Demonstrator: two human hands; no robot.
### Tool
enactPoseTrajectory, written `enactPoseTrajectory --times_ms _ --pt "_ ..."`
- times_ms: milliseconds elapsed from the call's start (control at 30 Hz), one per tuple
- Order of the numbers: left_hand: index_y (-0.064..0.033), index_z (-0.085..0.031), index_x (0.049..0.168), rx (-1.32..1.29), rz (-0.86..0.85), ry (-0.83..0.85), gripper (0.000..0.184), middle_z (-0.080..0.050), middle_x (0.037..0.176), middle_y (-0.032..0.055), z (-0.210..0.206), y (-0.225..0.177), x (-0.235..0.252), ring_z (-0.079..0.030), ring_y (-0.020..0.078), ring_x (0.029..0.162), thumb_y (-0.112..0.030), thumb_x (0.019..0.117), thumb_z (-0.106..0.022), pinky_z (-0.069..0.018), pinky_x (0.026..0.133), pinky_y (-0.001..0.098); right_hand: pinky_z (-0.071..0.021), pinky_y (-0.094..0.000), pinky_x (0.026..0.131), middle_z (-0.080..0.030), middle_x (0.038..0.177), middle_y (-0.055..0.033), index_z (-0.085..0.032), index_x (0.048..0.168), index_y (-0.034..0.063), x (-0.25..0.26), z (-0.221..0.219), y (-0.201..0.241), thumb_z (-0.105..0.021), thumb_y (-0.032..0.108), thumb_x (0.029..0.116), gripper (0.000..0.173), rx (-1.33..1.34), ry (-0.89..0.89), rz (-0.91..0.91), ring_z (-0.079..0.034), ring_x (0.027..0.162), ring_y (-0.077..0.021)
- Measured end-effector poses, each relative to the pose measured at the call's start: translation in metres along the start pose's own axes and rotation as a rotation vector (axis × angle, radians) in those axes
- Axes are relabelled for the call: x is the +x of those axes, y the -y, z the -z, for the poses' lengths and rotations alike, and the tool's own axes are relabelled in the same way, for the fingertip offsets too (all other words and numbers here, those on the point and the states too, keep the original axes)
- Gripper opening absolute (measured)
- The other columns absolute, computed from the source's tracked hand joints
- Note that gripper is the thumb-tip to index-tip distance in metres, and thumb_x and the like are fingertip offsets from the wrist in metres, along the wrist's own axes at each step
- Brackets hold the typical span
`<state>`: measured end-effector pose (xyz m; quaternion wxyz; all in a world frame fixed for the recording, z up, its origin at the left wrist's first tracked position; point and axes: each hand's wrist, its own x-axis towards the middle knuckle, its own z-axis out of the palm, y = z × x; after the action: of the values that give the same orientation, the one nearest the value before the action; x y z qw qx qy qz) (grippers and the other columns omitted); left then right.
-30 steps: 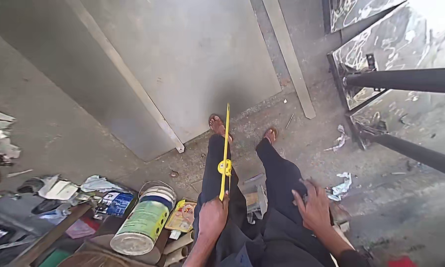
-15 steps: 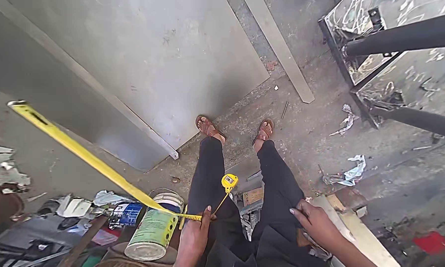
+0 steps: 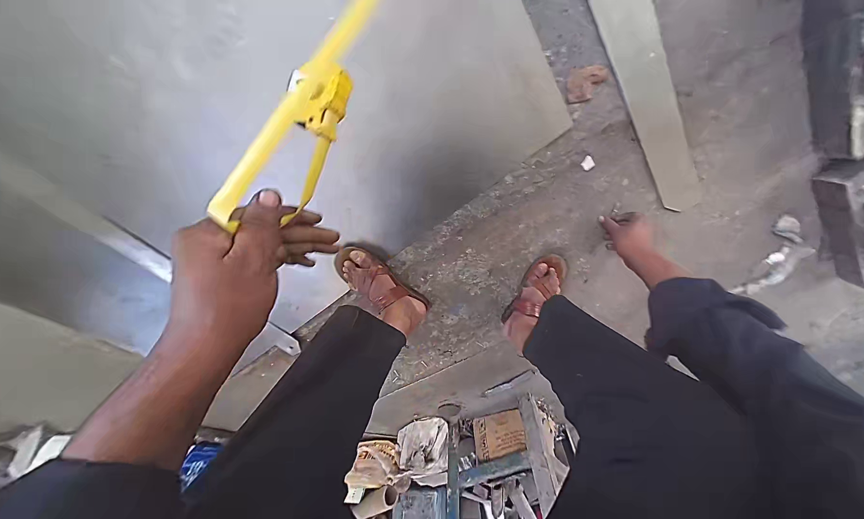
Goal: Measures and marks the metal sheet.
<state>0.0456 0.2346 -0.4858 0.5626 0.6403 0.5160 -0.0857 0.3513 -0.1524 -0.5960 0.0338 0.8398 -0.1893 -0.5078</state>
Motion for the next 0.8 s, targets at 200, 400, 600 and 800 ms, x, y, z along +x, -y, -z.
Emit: enactPoseTrajectory --times_ms 200,400,600,800 --pt "-0.0018 -0.067 0.106 -0.171 0.117 0.001 0.038 -0.079 0.088 0.0056 -0.003 -0.021 0.062 -0.078 0.0168 0.077 -0.024 0.112 -0.036 -0.0652 0.07 0.0335 -0.056 -0.0532 0.091 -0.07 0.108 -0.0222 -0.059 0.127 -0.0064 0.1 -0.022 -0.056 -0.068 0.032 0.1004 0.047 -0.075 -0.047 0.299 -0.071 0.095 -0.032" --pt "0.0034 -0.064 0.113 -0.243 0.285 0.327 0.05 -0.077 0.09 0.0112 -0.05 0.011 0.084 -0.076 0.0168 0.076 -0.037 0.1136 -0.035 -0.0624 0.073 0.0335 -0.0584 -0.0506 0.078 -0.071 0.099 -0.0194 -0.06 0.132 0.0024 0.054 0.019 0.065 -0.037 0.015 0.105 0.038 -0.428 0.057 0.807 -0.072 0.08 -0.0287" --pt "0.0046 -0.061 0.118 -0.304 0.313 0.425 0.051 -0.074 0.097 0.0112 -0.135 0.054 0.081 -0.073 0.0126 0.077 -0.038 0.1141 -0.032 -0.0592 0.074 0.0289 -0.045 -0.035 0.069 -0.07 0.107 -0.007 -0.064 0.129 0.0079 -0.047 -0.02 0.196 -0.044 0.043 0.1105 0.044 -0.55 0.362 0.996 -0.054 0.073 -0.011" --pt "0.004 -0.06 0.117 -0.157 0.127 0.398 0.052 -0.075 0.098 0.0111 -0.13 0.006 0.065 -0.073 0.011 0.079 -0.038 0.1143 -0.029 -0.0577 0.077 0.0291 -0.0281 -0.0194 0.044 -0.073 0.092 -0.0003 -0.055 0.136 0.019 -0.079 -0.076 0.215 -0.038 0.057 0.1082 0.051 -0.249 0.534 0.645 -0.042 0.049 -0.0022"
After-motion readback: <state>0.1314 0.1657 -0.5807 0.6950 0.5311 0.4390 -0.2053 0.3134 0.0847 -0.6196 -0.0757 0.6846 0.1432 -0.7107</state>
